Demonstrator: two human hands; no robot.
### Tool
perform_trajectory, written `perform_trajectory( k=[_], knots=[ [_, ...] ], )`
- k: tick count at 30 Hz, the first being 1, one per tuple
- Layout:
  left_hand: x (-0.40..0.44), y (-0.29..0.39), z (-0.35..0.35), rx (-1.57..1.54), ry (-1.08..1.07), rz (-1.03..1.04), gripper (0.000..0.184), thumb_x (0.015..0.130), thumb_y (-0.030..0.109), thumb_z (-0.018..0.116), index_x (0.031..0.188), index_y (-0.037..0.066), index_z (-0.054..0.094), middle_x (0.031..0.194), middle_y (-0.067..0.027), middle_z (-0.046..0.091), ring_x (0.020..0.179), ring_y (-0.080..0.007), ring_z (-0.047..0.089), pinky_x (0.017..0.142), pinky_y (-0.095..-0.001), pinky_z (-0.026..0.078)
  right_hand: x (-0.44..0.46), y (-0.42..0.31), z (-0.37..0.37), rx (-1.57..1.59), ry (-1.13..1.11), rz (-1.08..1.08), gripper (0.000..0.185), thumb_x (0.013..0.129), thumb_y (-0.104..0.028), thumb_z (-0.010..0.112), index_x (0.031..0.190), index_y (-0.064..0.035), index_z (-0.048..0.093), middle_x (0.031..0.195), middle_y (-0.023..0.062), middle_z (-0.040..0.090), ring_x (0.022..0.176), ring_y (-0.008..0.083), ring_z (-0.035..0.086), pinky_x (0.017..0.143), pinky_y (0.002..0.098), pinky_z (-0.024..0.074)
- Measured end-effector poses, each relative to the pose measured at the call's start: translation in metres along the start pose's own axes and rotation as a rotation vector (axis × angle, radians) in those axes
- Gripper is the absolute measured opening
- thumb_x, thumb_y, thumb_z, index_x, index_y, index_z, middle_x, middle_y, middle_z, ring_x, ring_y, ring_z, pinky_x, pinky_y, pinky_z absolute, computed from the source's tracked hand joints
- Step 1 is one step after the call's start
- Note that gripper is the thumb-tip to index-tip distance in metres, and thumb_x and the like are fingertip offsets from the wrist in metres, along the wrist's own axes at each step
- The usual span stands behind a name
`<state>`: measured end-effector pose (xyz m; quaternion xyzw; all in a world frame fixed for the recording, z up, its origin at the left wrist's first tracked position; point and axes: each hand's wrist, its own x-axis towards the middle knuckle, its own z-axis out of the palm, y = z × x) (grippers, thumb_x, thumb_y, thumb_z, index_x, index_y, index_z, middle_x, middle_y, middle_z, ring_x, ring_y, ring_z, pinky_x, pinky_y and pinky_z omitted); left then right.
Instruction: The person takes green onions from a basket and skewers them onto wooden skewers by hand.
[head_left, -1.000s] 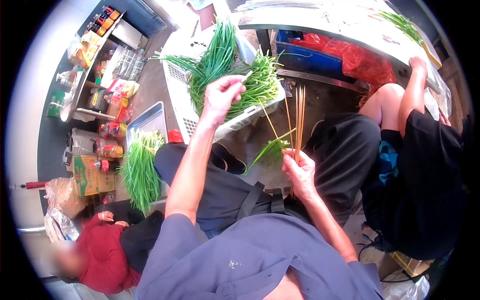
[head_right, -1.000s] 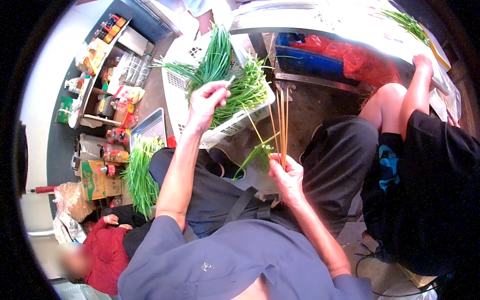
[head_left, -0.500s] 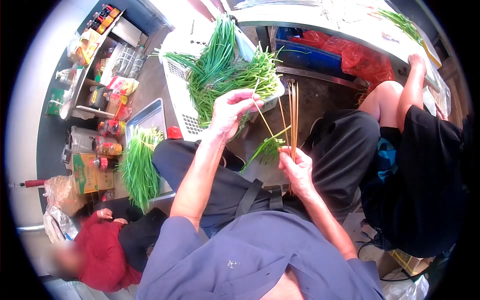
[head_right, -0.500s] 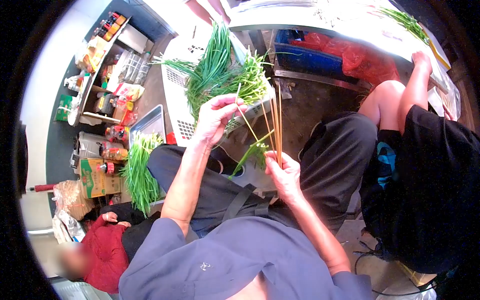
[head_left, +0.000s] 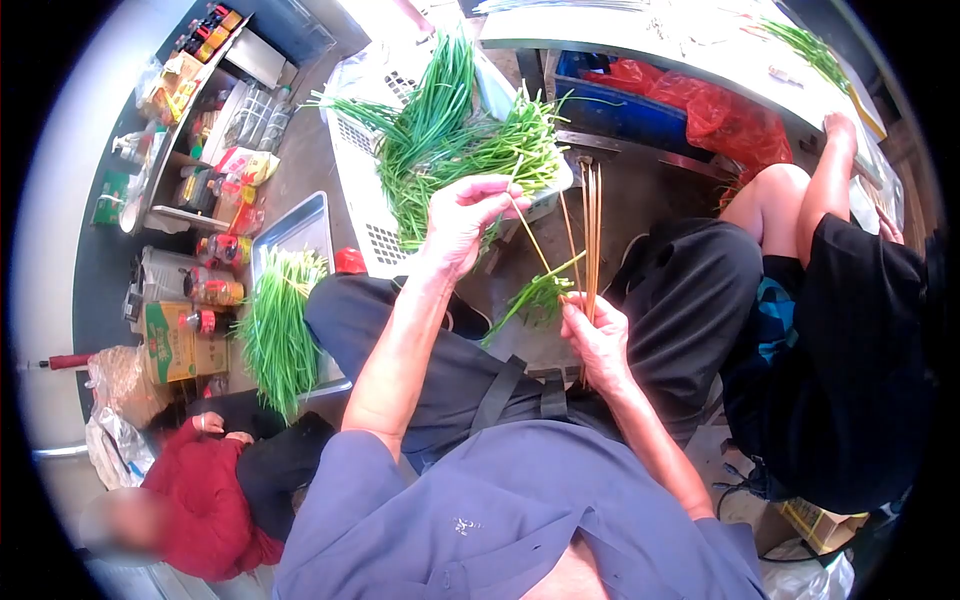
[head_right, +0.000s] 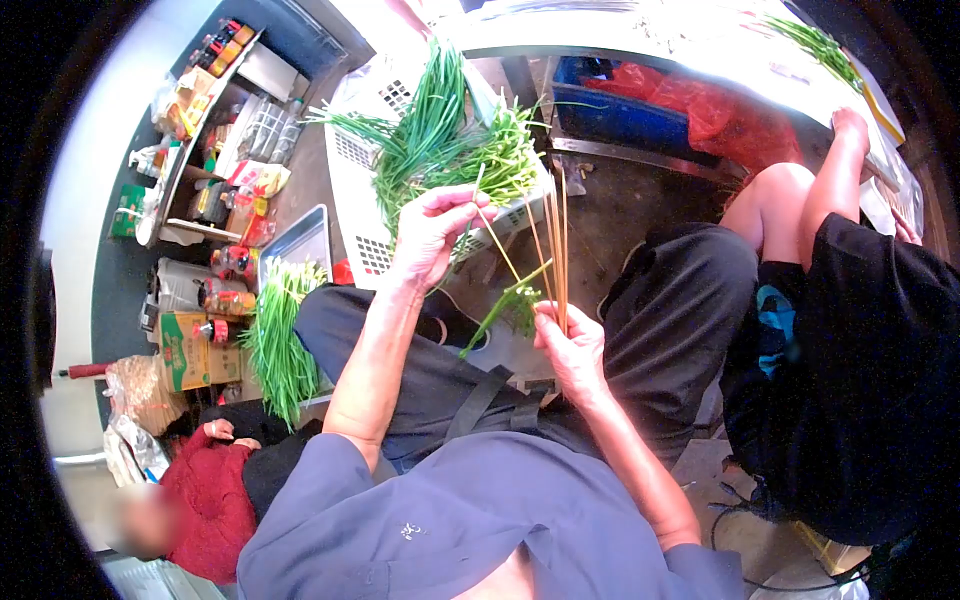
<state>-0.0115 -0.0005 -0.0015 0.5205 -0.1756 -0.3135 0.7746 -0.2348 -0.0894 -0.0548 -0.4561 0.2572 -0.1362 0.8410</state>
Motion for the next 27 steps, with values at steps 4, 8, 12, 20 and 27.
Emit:
perform_trajectory(
  k=[4, 8, 12, 20, 27],
  knots=[
    [-0.002, -0.003, -0.001, 0.058, -0.021, -0.024, 0.018, 0.086, -0.002, 0.063, 0.104, -0.005, 0.062, 0.098, -0.0174, 0.067, 0.088, -0.0274, 0.068, 0.082, -0.0358, 0.056, 0.000, 0.003, -0.001, -0.008, 0.015, 0.010, 0.018, 0.090, -0.012, 0.065, 0.105, -0.0032, 0.066, 0.070, -0.0016, 0.061, 0.058, 0.0031, 0.052, 0.052, 0.0170, 0.0368],
    [-0.004, 0.001, 0.001, 0.028, -0.018, -0.043, 0.027, 0.086, 0.000, 0.064, 0.112, -0.006, 0.058, 0.098, -0.0171, 0.067, 0.088, -0.0266, 0.068, 0.081, -0.0356, 0.056, -0.001, 0.001, -0.001, 0.008, 0.006, -0.005, 0.018, 0.090, -0.013, 0.065, 0.105, -0.0027, 0.066, 0.071, -0.0015, 0.061, 0.059, 0.0034, 0.052, 0.052, 0.0172, 0.0372],
    [-0.004, 0.006, -0.002, 0.150, -0.021, -0.063, 0.048, 0.085, 0.004, 0.067, 0.126, -0.005, 0.046, 0.091, -0.0132, 0.069, 0.086, -0.0194, 0.068, 0.080, -0.0283, 0.053, -0.001, 0.003, 0.000, -0.061, 0.010, 0.003, 0.019, 0.089, -0.013, 0.066, 0.105, -0.0024, 0.066, 0.071, -0.0018, 0.060, 0.059, 0.0036, 0.052, 0.052, 0.0175, 0.0373],
    [-0.042, -0.023, 0.029, 0.339, -0.153, -0.266, 0.057, 0.081, 0.010, 0.074, 0.129, -0.003, 0.045, 0.091, -0.0082, 0.070, 0.086, -0.0104, 0.064, 0.082, -0.0251, 0.049, 0.000, 0.000, 0.002, -0.006, 0.039, 0.006, 0.019, 0.089, -0.012, 0.065, 0.105, -0.0014, 0.065, 0.069, -0.0019, 0.059, 0.059, 0.0037, 0.051, 0.052, 0.0178, 0.0373],
    [0.018, -0.004, 0.001, 0.723, 0.037, 0.192, 0.013, 0.083, 0.007, 0.066, 0.092, -0.001, 0.068, 0.081, -0.0017, 0.067, 0.073, -0.0070, 0.060, 0.069, -0.0220, 0.048, 0.002, -0.003, 0.000, 0.003, 0.040, 0.014, 0.018, 0.090, -0.012, 0.065, 0.105, -0.0014, 0.065, 0.070, -0.0020, 0.058, 0.058, 0.0034, 0.050, 0.052, 0.0171, 0.0360]
  ],
)
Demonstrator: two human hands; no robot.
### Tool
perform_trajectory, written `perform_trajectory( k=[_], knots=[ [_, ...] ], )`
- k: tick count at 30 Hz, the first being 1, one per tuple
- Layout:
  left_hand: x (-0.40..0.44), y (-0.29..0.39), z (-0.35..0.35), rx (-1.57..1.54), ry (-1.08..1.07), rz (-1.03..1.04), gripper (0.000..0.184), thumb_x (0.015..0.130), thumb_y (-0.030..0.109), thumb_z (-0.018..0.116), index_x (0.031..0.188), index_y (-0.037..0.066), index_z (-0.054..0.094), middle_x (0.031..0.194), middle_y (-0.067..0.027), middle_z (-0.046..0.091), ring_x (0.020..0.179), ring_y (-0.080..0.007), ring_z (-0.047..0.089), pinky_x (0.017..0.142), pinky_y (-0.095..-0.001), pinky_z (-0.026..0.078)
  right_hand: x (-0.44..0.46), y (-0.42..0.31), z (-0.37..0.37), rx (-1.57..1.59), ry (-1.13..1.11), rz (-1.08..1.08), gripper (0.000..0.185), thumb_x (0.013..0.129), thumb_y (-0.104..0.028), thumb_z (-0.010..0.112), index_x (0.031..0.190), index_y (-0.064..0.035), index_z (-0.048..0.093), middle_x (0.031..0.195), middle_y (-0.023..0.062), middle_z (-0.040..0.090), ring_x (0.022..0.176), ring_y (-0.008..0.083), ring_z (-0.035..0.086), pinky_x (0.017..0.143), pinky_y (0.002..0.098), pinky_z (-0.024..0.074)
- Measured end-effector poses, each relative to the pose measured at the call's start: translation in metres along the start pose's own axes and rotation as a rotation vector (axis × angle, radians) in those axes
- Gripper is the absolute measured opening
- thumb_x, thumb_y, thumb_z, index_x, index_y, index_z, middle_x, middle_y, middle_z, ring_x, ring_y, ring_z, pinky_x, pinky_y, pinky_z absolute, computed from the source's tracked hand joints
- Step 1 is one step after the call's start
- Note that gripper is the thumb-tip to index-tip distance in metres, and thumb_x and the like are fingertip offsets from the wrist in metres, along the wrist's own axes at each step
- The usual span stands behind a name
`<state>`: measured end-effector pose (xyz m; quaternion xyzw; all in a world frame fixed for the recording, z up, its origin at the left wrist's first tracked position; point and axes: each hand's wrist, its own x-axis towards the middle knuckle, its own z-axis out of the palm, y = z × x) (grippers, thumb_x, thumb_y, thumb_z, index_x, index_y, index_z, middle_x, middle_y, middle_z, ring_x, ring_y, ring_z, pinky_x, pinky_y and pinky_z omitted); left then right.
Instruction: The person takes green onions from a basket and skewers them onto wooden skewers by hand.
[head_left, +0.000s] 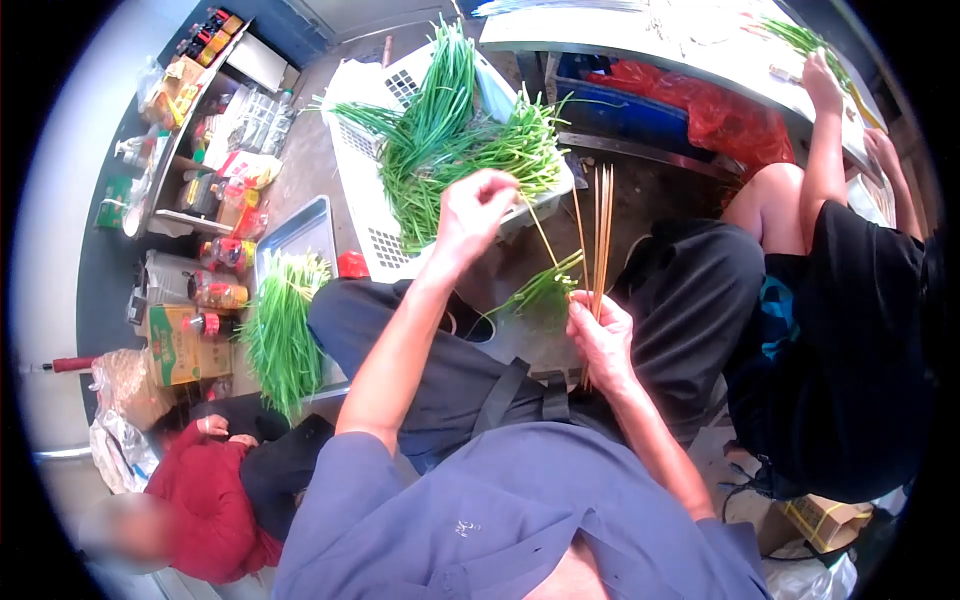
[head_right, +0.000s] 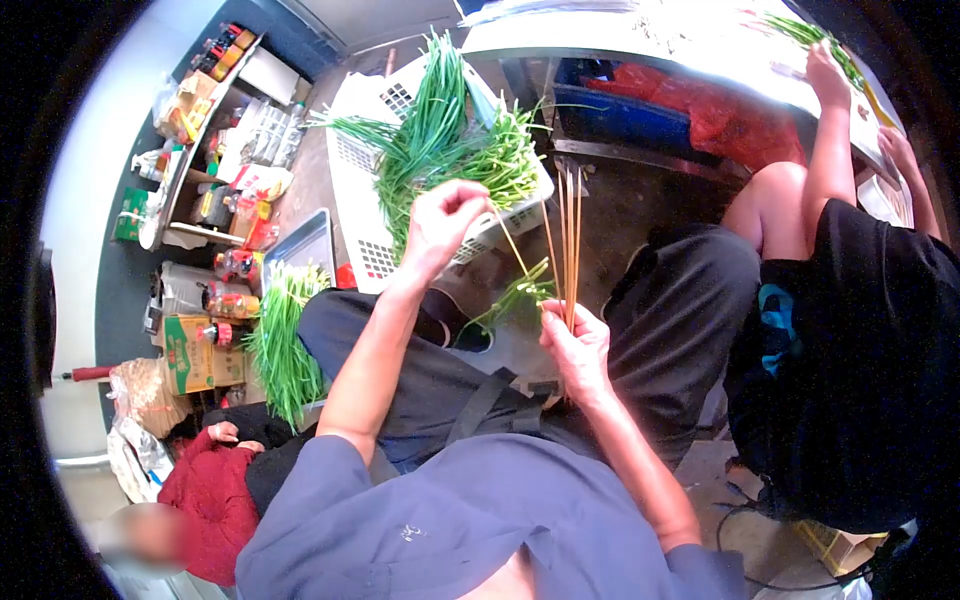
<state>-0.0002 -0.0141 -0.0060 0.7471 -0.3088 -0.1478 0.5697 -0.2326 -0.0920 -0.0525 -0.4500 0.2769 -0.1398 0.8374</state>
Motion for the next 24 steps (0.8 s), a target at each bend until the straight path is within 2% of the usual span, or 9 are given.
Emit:
perform_trajectory(
  k=[4, 8, 10, 11, 12, 15, 19, 22, 24],
  knots=[
    [0.048, -0.024, -0.002, 0.441, 0.019, 0.231, 0.014, 0.077, 0.011, 0.067, 0.088, 0.002, 0.069, 0.080, -0.0063, 0.065, 0.072, -0.0149, 0.061, 0.066, -0.0275, 0.047, 0.001, 0.001, 0.000, 0.018, -0.022, -0.036, 0.019, 0.089, -0.012, 0.066, 0.105, -0.0014, 0.064, 0.070, -0.0020, 0.058, 0.058, 0.0032, 0.049, 0.053, 0.0168, 0.0354],
    [0.068, -0.044, 0.003, 0.608, -0.085, 0.312, 0.015, 0.074, 0.014, 0.066, 0.085, 0.004, 0.068, 0.079, -0.0089, 0.064, 0.075, -0.0213, 0.062, 0.067, -0.0317, 0.048, 0.001, 0.006, -0.003, 0.023, 0.011, -0.071, 0.017, 0.091, -0.015, 0.064, 0.104, -0.0046, 0.063, 0.066, -0.0010, 0.057, 0.048, 0.0019, 0.041, 0.043, 0.0160, 0.0287],
    [0.069, -0.047, 0.002, 0.616, -0.075, 0.358, 0.016, 0.072, 0.015, 0.065, 0.083, 0.004, 0.068, 0.077, -0.0096, 0.062, 0.076, -0.0246, 0.062, 0.068, -0.0339, 0.048, 0.000, 0.003, -0.005, 0.030, 0.017, -0.042, 0.017, 0.090, -0.014, 0.065, 0.104, -0.0035, 0.064, 0.067, -0.0015, 0.058, 0.053, 0.0025, 0.045, 0.048, 0.0164, 0.0322],
    [0.067, -0.048, 0.000, 0.613, -0.044, 0.409, 0.014, 0.074, 0.013, 0.067, 0.084, 0.003, 0.069, 0.078, -0.0074, 0.065, 0.072, -0.0182, 0.062, 0.066, -0.0300, 0.048, -0.001, 0.001, -0.006, 0.034, 0.017, -0.011, 0.018, 0.090, -0.013, 0.066, 0.104, -0.0023, 0.065, 0.069, -0.0020, 0.059, 0.058, 0.0030, 0.050, 0.053, 0.0167, 0.0358],
    [0.063, -0.043, -0.004, 0.614, -0.042, 0.408, 0.014, 0.074, 0.013, 0.067, 0.084, 0.003, 0.069, 0.078, -0.0074, 0.065, 0.072, -0.0182, 0.062, 0.066, -0.0300, 0.048, -0.001, 0.000, -0.006, 0.034, 0.015, -0.010, 0.018, 0.090, -0.013, 0.066, 0.104, -0.0023, 0.065, 0.069, -0.0020, 0.059, 0.058, 0.0030, 0.050, 0.053, 0.0167, 0.0358],
    [0.051, -0.030, -0.019, 0.300, -0.010, 0.078, 0.015, 0.080, 0.010, 0.068, 0.090, 0.000, 0.069, 0.081, -0.0020, 0.069, 0.069, -0.0048, 0.057, 0.064, -0.0207, 0.045, 0.000, 0.000, -0.004, 0.029, 0.007, 0.009, 0.018, 0.090, -0.012, 0.065, 0.104, -0.0024, 0.065, 0.069, -0.0018, 0.059, 0.059, 0.0032, 0.050, 0.053, 0.0169, 0.0359],
    [0.047, -0.022, -0.032, 0.285, 0.050, 0.104, 0.010, 0.085, 0.007, 0.064, 0.091, 0.000, 0.068, 0.080, -0.0030, 0.068, 0.071, -0.0065, 0.060, 0.066, -0.0209, 0.048, 0.000, 0.001, -0.002, 0.048, -0.006, -0.026, 0.016, 0.090, -0.012, 0.064, 0.103, -0.0023, 0.065, 0.069, -0.0015, 0.058, 0.058, 0.0034, 0.049, 0.052, 0.0173, 0.0355],
    [0.041, -0.007, -0.034, -0.037, -0.002, 0.153, 0.008, 0.087, 0.004, 0.062, 0.093, 0.000, 0.065, 0.081, -0.0051, 0.068, 0.068, -0.0088, 0.060, 0.064, -0.0225, 0.049, 0.000, 0.000, -0.002, 0.048, -0.008, -0.029, 0.016, 0.090, -0.012, 0.064, 0.103, -0.0022, 0.065, 0.069, -0.0016, 0.058, 0.058, 0.0034, 0.049, 0.052, 0.0174, 0.0354],
    [0.032, 0.006, -0.033, -0.219, -0.008, 0.036, 0.008, 0.089, 0.003, 0.061, 0.096, 0.000, 0.063, 0.081, -0.0066, 0.067, 0.064, -0.0093, 0.059, 0.061, -0.0222, 0.049, -0.001, 0.000, -0.002, 0.049, -0.005, -0.034, 0.017, 0.090, -0.012, 0.064, 0.104, -0.0022, 0.065, 0.069, -0.0017, 0.058, 0.058, 0.0033, 0.049, 0.052, 0.0173, 0.0353]
  ],
)
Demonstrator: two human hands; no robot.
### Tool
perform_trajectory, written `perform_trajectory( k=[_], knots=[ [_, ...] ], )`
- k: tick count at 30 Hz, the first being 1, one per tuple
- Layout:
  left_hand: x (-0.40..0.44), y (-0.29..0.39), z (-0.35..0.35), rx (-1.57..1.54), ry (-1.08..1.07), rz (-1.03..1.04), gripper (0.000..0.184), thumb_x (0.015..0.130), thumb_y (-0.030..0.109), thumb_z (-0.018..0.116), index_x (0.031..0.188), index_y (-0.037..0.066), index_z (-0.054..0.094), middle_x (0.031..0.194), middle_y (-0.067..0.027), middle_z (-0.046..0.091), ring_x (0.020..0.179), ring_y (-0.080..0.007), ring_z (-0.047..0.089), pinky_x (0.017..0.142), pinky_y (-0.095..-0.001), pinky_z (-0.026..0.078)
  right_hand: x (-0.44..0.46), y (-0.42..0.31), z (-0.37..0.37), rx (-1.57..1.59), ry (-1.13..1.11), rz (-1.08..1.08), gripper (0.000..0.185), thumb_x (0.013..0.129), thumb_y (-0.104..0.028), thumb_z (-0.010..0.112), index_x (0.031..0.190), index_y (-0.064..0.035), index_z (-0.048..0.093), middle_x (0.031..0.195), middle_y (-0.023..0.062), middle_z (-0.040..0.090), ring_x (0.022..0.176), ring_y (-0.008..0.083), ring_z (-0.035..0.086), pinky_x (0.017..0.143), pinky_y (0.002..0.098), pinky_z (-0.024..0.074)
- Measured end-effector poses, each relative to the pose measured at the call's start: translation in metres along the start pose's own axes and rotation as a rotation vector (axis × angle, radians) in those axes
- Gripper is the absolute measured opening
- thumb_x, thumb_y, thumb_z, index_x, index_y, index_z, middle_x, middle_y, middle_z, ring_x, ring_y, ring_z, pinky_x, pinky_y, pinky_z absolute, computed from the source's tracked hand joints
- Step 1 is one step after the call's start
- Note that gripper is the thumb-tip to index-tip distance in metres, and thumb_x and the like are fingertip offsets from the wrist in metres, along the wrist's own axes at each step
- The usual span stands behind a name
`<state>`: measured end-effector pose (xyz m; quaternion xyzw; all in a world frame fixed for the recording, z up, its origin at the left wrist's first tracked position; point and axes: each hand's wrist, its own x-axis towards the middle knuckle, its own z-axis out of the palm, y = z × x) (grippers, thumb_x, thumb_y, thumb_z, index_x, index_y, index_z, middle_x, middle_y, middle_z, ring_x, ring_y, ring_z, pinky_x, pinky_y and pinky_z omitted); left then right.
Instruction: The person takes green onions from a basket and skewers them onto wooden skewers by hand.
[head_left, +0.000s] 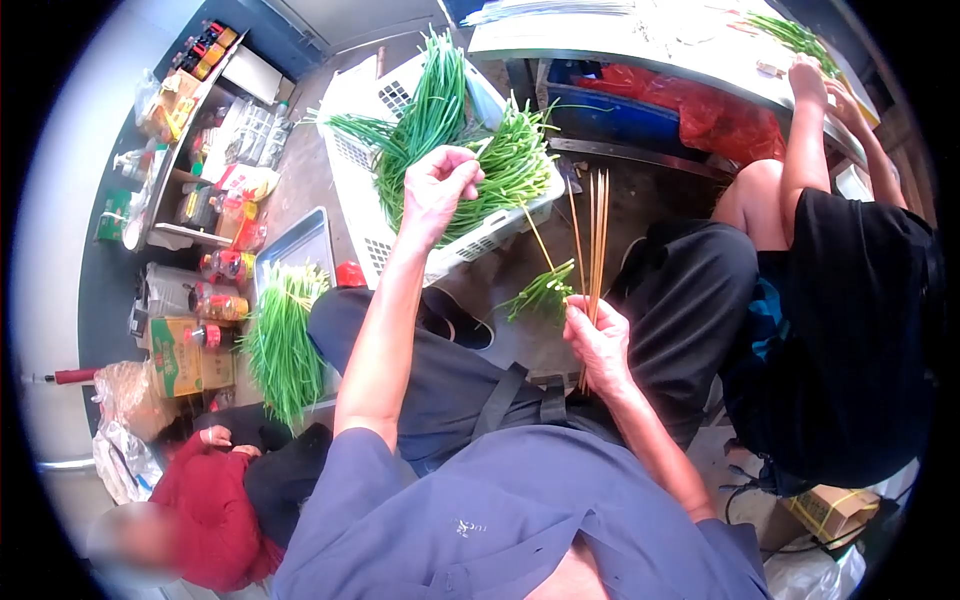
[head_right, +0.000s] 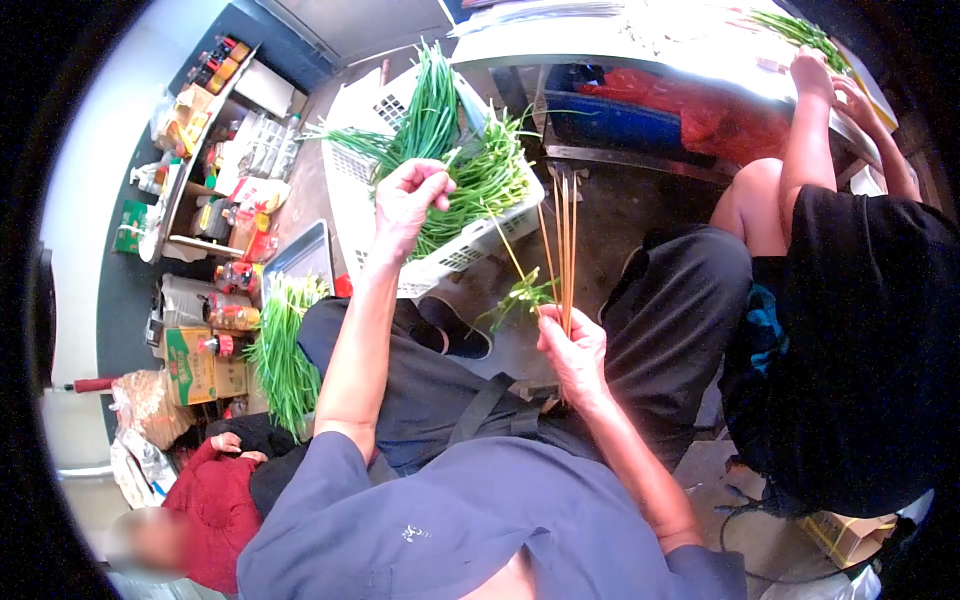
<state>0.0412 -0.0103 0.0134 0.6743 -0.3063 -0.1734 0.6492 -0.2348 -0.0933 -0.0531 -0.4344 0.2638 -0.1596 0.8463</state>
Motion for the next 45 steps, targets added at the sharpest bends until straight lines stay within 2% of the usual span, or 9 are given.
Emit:
perform_trajectory(
  k=[2, 6, 8, 13, 16, 21, 23, 32, 45],
  knots=[
    [-0.006, 0.006, 0.005, -0.053, 0.022, -0.030, 0.010, 0.089, 0.007, 0.062, 0.096, 0.001, 0.064, 0.079, -0.0058, 0.067, 0.061, -0.0065, 0.056, 0.057, -0.0202, 0.046, -0.001, -0.001, 0.000, 0.005, -0.001, 0.008, 0.017, 0.090, -0.013, 0.064, 0.104, -0.0022, 0.065, 0.068, -0.0018, 0.058, 0.057, 0.0031, 0.048, 0.051, 0.0172, 0.0348],
    [-0.010, -0.014, 0.003, -0.216, -0.131, -0.226, 0.013, 0.088, 0.005, 0.062, 0.101, 0.001, 0.062, 0.087, -0.0080, 0.068, 0.067, -0.0085, 0.057, 0.063, -0.0212, 0.047, 0.000, -0.001, 0.002, -0.007, -0.017, -0.005, 0.018, 0.090, -0.013, 0.065, 0.104, -0.0022, 0.065, 0.068, -0.0018, 0.058, 0.056, 0.0027, 0.047, 0.050, 0.0169, 0.0339],
    [-0.014, -0.026, 0.005, -0.192, -0.122, -0.285, 0.015, 0.088, 0.004, 0.062, 0.102, 0.001, 0.062, 0.089, -0.0088, 0.067, 0.069, -0.0097, 0.059, 0.066, -0.0225, 0.048, 0.000, -0.001, 0.002, -0.012, -0.013, 0.008, 0.018, 0.090, -0.013, 0.065, 0.104, -0.0023, 0.065, 0.068, -0.0020, 0.058, 0.056, 0.0025, 0.047, 0.050, 0.0169, 0.0337],
    [-0.030, -0.013, 0.018, -0.346, -0.118, -0.308, 0.021, 0.085, 0.000, 0.064, 0.106, -0.003, 0.063, 0.093, -0.0127, 0.068, 0.081, -0.0195, 0.066, 0.076, -0.0285, 0.052, 0.000, 0.000, 0.003, -0.026, -0.025, 0.000, 0.017, 0.091, -0.014, 0.064, 0.105, -0.0035, 0.064, 0.068, -0.0016, 0.058, 0.052, 0.0017, 0.044, 0.047, 0.0163, 0.0312],
    [-0.034, -0.008, 0.020, -0.366, -0.129, -0.354, 0.025, 0.086, 0.000, 0.063, 0.110, -0.003, 0.063, 0.096, -0.0142, 0.068, 0.083, -0.0210, 0.067, 0.079, -0.0298, 0.053, 0.004, 0.006, 0.003, -0.068, -0.028, 0.002, 0.016, 0.092, -0.014, 0.063, 0.105, -0.0048, 0.063, 0.068, -0.0013, 0.057, 0.049, 0.0011, 0.041, 0.044, 0.0156, 0.0289],
    [-0.037, -0.010, 0.018, -0.416, -0.146, -0.326, 0.025, 0.087, -0.001, 0.060, 0.112, -0.004, 0.062, 0.099, -0.0163, 0.067, 0.087, -0.0244, 0.067, 0.082, -0.0319, 0.053, 0.002, 0.006, 0.004, -0.085, -0.025, -0.003, 0.017, 0.091, -0.016, 0.064, 0.105, -0.0050, 0.063, 0.067, -0.0018, 0.057, 0.050, 0.0012, 0.042, 0.045, 0.0157, 0.0296],
    [-0.037, -0.012, 0.018, -0.436, -0.115, -0.296, 0.023, 0.087, -0.002, 0.059, 0.110, -0.004, 0.062, 0.099, -0.0172, 0.067, 0.088, -0.0263, 0.067, 0.083, -0.0334, 0.054, 0.001, 0.003, 0.003, -0.078, -0.007, 0.012, 0.019, 0.089, -0.015, 0.066, 0.103, -0.0024, 0.066, 0.068, -0.0015, 0.059, 0.058, 0.0034, 0.050, 0.053, 0.0177, 0.0358],
    [-0.041, -0.012, 0.023, -0.421, -0.081, -0.254, 0.020, 0.087, -0.002, 0.059, 0.107, -0.005, 0.062, 0.098, -0.0174, 0.067, 0.087, -0.0272, 0.068, 0.083, -0.0353, 0.054, 0.000, 0.002, 0.004, -0.084, -0.007, 0.034, 0.019, 0.089, -0.016, 0.066, 0.103, -0.0031, 0.066, 0.067, -0.0022, 0.058, 0.055, 0.0019, 0.045, 0.050, 0.0170, 0.0322],
    [-0.041, -0.010, 0.027, -0.405, -0.033, -0.261, 0.020, 0.087, -0.002, 0.060, 0.107, -0.005, 0.063, 0.096, -0.0169, 0.068, 0.084, -0.0255, 0.068, 0.079, -0.0329, 0.055, 0.001, 0.003, 0.003, -0.069, -0.010, 0.048, 0.019, 0.089, -0.015, 0.066, 0.103, -0.0028, 0.066, 0.067, -0.0020, 0.059, 0.055, 0.0021, 0.047, 0.050, 0.0170, 0.0333]
  ],
)
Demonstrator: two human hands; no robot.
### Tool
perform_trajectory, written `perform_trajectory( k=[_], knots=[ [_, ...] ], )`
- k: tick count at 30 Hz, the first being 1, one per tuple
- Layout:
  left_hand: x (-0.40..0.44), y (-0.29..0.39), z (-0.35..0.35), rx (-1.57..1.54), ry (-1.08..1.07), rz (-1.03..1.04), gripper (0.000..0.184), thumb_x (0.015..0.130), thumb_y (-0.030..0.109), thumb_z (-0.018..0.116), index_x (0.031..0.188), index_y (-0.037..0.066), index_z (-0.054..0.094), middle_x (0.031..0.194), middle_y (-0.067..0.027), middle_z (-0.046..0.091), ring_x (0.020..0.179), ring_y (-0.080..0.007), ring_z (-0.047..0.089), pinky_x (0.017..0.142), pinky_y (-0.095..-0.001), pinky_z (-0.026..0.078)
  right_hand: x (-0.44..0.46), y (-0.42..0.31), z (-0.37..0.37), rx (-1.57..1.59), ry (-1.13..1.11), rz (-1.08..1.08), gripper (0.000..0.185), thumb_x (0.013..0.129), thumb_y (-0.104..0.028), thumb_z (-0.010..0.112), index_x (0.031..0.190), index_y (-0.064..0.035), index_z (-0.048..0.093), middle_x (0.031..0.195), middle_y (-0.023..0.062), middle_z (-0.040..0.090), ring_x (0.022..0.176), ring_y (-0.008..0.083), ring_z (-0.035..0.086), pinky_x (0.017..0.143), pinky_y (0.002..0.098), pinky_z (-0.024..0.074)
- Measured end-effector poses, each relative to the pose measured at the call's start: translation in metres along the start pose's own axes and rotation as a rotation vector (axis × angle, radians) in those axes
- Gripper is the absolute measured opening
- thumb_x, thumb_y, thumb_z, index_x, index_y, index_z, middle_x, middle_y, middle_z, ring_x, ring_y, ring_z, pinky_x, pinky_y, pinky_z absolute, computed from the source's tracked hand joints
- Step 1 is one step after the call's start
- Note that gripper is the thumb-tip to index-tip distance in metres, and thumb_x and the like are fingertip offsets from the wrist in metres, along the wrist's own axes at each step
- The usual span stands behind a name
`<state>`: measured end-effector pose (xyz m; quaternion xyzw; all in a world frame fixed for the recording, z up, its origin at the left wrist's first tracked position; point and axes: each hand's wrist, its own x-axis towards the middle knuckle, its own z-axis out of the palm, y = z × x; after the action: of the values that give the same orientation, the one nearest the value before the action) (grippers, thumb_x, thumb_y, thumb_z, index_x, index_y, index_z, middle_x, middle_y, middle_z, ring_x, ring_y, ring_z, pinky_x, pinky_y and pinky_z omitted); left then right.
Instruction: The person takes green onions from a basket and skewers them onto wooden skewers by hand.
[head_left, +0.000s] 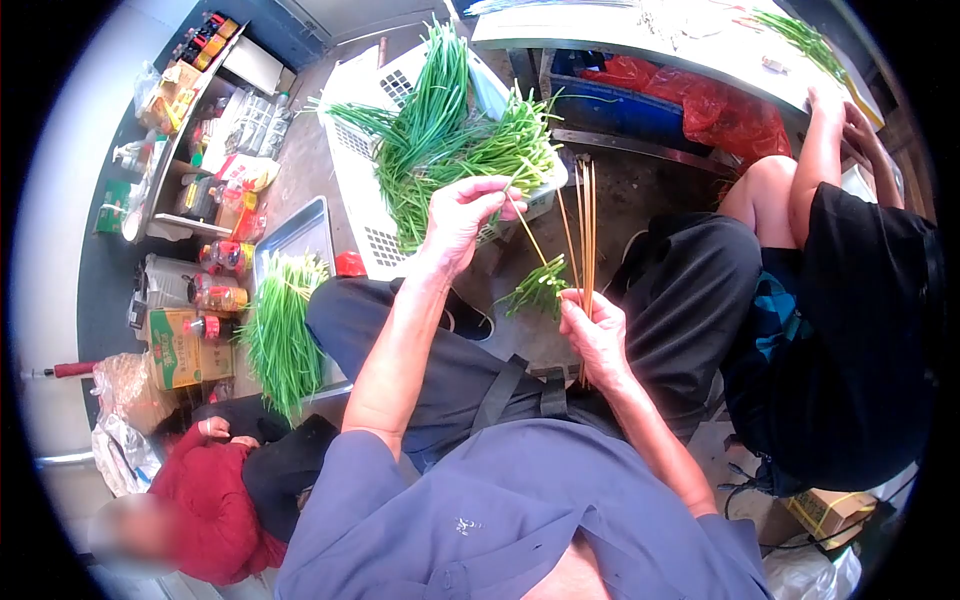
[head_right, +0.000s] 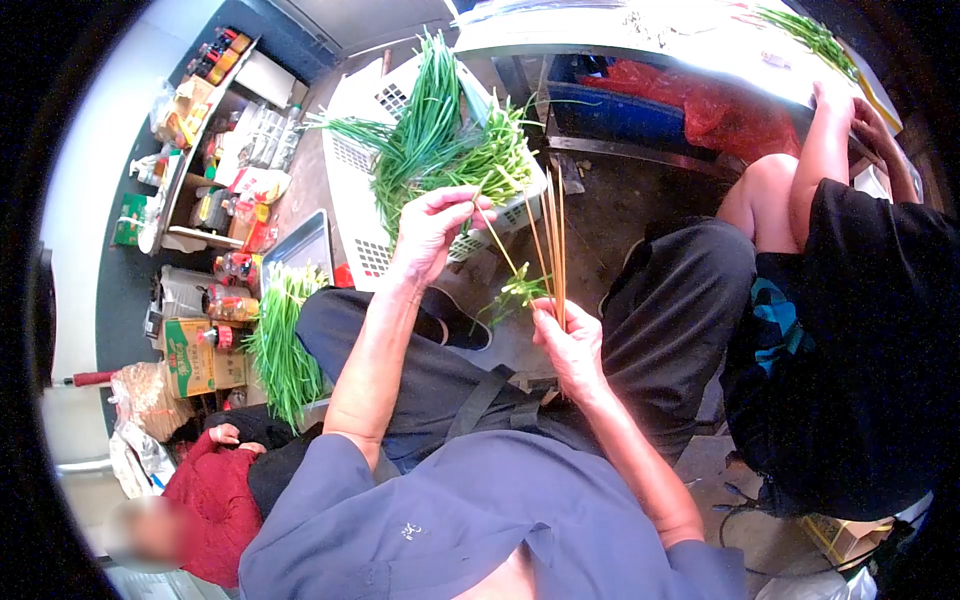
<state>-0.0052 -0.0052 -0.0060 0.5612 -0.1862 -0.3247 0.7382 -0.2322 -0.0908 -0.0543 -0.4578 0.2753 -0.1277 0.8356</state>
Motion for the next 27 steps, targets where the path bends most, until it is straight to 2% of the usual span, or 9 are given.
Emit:
perform_trajectory(
  k=[12, 15, 17, 21, 25, 27],
  knots=[
    [-0.005, 0.001, -0.001, 0.011, -0.032, -0.006, 0.019, 0.088, 0.002, 0.062, 0.106, -0.004, 0.063, 0.096, -0.0181, 0.068, 0.083, -0.0272, 0.069, 0.079, -0.0351, 0.055, -0.003, -0.001, 0.000, -0.007, -0.008, -0.015, 0.019, 0.089, -0.014, 0.065, 0.103, -0.0016, 0.065, 0.068, -0.0018, 0.059, 0.058, 0.0031, 0.049, 0.052, 0.0175, 0.0354],
    [-0.001, 0.002, -0.007, -0.081, -0.005, -0.091, 0.017, 0.088, 0.006, 0.062, 0.104, -0.003, 0.063, 0.095, -0.0176, 0.067, 0.085, -0.0276, 0.069, 0.079, -0.0364, 0.055, -0.002, -0.002, 0.002, -0.004, -0.011, -0.015, 0.019, 0.089, -0.014, 0.065, 0.104, -0.0015, 0.065, 0.068, -0.0019, 0.059, 0.059, 0.0033, 0.050, 0.053, 0.0175, 0.0361],
    [0.000, 0.003, -0.010, -0.076, -0.045, -0.200, 0.015, 0.089, 0.008, 0.063, 0.100, -0.002, 0.063, 0.096, -0.0159, 0.067, 0.088, -0.0263, 0.068, 0.080, -0.0354, 0.055, -0.002, 0.002, 0.001, -0.043, -0.003, -0.008, 0.019, 0.089, -0.013, 0.065, 0.104, -0.0014, 0.066, 0.069, -0.0019, 0.059, 0.059, 0.0034, 0.050, 0.054, 0.0175, 0.0367],
    [-0.001, 0.006, -0.011, 0.021, -0.118, -0.212, 0.013, 0.088, 0.008, 0.064, 0.098, -0.001, 0.064, 0.099, -0.0142, 0.067, 0.092, -0.0235, 0.067, 0.082, -0.0333, 0.053, -0.004, 0.001, 0.002, -0.015, -0.007, 0.009, 0.019, 0.089, -0.013, 0.065, 0.103, -0.0014, 0.066, 0.069, -0.0021, 0.059, 0.059, 0.0033, 0.050, 0.054, 0.0173, 0.0366],
    [-0.010, 0.005, 0.001, 0.125, -0.242, -0.152, 0.011, 0.083, 0.008, 0.069, 0.090, 0.000, 0.067, 0.103, -0.0113, 0.065, 0.096, -0.0193, 0.064, 0.089, -0.0304, 0.048, -0.004, -0.001, 0.007, 0.006, -0.007, -0.013, 0.018, 0.089, -0.013, 0.065, 0.104, -0.0020, 0.066, 0.069, -0.0020, 0.059, 0.057, 0.0024, 0.048, 0.051, 0.0169, 0.0338],
    [-0.022, 0.000, 0.015, 0.239, -0.234, -0.192, 0.010, 0.079, 0.008, 0.073, 0.083, 0.001, 0.067, 0.102, -0.0079, 0.066, 0.094, -0.0152, 0.062, 0.089, -0.0279, 0.046, -0.001, -0.003, 0.010, 0.014, -0.010, -0.009, 0.018, 0.089, -0.013, 0.065, 0.104, -0.0022, 0.066, 0.069, -0.0021, 0.059, 0.056, 0.0022, 0.047, 0.050, 0.0168, 0.0330]
  ],
)
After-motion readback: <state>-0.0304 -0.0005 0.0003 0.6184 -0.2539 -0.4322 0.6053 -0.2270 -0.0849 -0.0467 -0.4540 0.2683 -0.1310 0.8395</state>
